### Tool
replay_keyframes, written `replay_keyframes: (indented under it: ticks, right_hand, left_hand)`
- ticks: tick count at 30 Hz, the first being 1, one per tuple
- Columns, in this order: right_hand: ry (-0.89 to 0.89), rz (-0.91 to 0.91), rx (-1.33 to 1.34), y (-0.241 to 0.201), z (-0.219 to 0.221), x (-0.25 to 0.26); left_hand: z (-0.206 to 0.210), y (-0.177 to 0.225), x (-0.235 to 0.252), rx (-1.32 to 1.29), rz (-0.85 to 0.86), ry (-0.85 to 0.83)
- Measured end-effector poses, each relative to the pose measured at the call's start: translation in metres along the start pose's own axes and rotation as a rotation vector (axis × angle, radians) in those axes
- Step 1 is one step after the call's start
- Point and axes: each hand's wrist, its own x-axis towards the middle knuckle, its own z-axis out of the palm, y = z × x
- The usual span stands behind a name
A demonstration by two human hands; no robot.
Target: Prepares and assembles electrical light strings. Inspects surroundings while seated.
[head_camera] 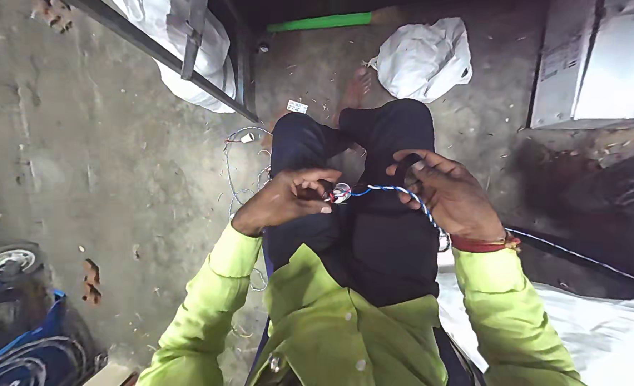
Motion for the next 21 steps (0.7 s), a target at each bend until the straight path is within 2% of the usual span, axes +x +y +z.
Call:
replay_keyframes:
  ticks: [3, 7, 12, 16, 19, 21]
  right_hand:
    - [0.029, -0.026, -0.028, -0.009, -0.002, -0.004]
    - [0.047, -0.091, -0.032, -0.008, -0.009, -0.005]
    - [0.151, -0.049, -0.023, -0.010, -0.012, -0.003]
    - [0.128, -0.061, -0.001, -0.009, -0.020, -0.004]
    - [0.114, -0.045, 0.014, -0.007, -0.023, -0.001]
    - [0.080, 0.026, -0.054, -0.003, -0.022, -0.004]
  left_hand:
    - [-0.004, -0.001, 0.004, 0.128, -0.033, -0.157]
    - [-0.009, 0.000, 0.006, 0.198, -0.056, -0.177]
    - [-0.015, -0.006, 0.012, 0.083, -0.014, -0.219]
    - [-0.012, -0.010, 0.019, 0.017, 0.012, -0.273]
    - [-0.009, -0.011, 0.021, 0.076, 0.032, -0.217]
    - [-0.014, -0.005, 0.012, 0.186, 0.073, -0.066]
